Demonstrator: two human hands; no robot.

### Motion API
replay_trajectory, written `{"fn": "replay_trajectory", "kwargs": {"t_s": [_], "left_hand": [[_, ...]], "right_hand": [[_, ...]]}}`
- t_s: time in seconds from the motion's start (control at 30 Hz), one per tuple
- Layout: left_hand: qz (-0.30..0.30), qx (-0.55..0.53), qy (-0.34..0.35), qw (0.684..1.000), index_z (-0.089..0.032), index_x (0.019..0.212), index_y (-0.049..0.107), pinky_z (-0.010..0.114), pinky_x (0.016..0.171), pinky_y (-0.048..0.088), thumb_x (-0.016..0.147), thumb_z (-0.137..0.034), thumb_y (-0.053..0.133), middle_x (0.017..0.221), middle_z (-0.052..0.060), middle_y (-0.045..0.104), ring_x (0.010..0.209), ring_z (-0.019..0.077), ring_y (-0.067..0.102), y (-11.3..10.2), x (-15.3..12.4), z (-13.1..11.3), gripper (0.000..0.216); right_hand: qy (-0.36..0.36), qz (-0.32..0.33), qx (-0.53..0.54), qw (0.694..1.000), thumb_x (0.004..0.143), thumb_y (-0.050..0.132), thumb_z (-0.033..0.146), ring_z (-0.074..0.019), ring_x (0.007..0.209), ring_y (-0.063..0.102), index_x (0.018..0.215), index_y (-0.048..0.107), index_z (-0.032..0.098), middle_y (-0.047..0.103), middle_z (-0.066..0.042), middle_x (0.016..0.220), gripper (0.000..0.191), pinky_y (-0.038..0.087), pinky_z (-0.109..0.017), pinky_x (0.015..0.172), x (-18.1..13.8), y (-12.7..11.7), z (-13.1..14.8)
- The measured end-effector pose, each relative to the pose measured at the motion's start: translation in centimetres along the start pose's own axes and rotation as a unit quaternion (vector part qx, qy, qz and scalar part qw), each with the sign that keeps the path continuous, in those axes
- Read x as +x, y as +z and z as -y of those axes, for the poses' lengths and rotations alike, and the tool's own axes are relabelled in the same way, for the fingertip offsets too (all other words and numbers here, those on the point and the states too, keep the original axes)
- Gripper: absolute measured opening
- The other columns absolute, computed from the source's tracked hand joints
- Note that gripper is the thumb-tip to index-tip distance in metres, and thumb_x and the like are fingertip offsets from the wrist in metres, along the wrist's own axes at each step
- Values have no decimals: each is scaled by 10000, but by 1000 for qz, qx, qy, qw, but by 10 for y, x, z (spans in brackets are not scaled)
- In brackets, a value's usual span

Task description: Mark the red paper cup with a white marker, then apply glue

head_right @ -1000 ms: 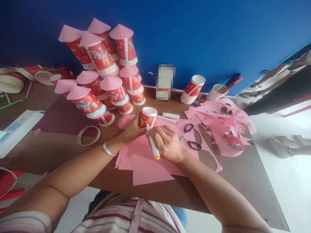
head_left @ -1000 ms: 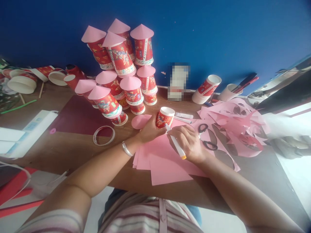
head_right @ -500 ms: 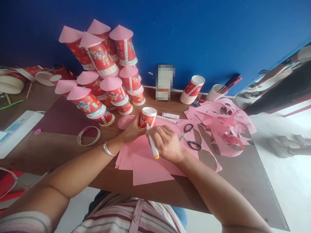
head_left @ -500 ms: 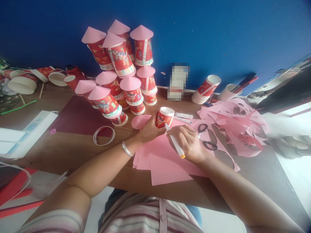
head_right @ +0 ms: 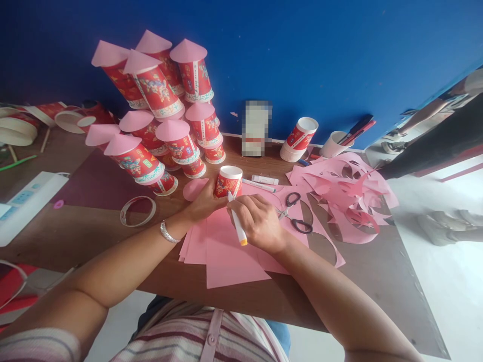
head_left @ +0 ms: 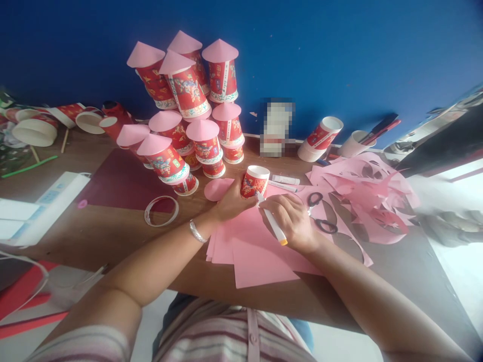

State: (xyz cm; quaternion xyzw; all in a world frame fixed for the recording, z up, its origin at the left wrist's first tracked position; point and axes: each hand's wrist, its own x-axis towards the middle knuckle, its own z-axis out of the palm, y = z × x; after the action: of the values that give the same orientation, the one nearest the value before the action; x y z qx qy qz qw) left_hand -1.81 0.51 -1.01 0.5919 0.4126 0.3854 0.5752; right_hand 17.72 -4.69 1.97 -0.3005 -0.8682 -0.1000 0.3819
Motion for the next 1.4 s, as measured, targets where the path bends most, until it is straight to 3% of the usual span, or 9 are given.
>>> {"fn": "replay_trajectory", "kwargs": {"t_s": [0.27, 0.5, 0.73, 1.17, 1.4], "left_hand": [[1, -10, 8, 1000, -218, 1209, 501, 363, 889, 541, 756, -390, 823, 1172, 62, 657, 1075, 236, 646, 1, 0, -4, 582], [5, -58, -6, 998, -210, 1020, 578, 319, 755, 501, 810, -336, 787, 908, -1, 616, 839, 161, 578, -5, -1, 2, 322], [45, -151, 34, 987, -198, 1027, 657, 380, 881, 538, 818, -358, 796, 983, 36, 682, 928, 200, 634, -3, 4, 2, 298], [85, -191, 28, 977, -199, 1002, 673, 361, 849, 523, 832, -372, 796, 929, 26, 658, 890, 186, 619, -1, 2, -9, 272], [99, -150, 9, 984, -181, 849, 649, 345, 760, 490, 824, -400, 820, 815, 19, 600, 794, 168, 550, -2, -1, -14, 279]], "right_hand": [[-2, -13, 22, 1000, 977, 500, 73, -183, 749, 686, 1169, 601, 191, 726, -48, 878, 247, 538, -325, 679, 1, -2, 0], [-1, -43, 8, 999, 953, 595, 74, -175, 729, 679, 1165, 612, 198, 722, -37, 872, 246, 539, -318, 668, 0, -1, -1], [30, -70, 26, 997, 955, 605, 94, -215, 852, 744, 1217, 610, 225, 749, -69, 956, 293, 590, -338, 700, -3, 2, -2], [9, -70, 24, 997, 980, 586, 90, -203, 833, 742, 1201, 613, 193, 753, -77, 936, 245, 607, -326, 706, 2, -2, 0], [0, -61, 35, 997, 995, 566, 93, -212, 890, 762, 1228, 613, 188, 756, -83, 951, 255, 622, -336, 744, 3, -4, 0]]}}
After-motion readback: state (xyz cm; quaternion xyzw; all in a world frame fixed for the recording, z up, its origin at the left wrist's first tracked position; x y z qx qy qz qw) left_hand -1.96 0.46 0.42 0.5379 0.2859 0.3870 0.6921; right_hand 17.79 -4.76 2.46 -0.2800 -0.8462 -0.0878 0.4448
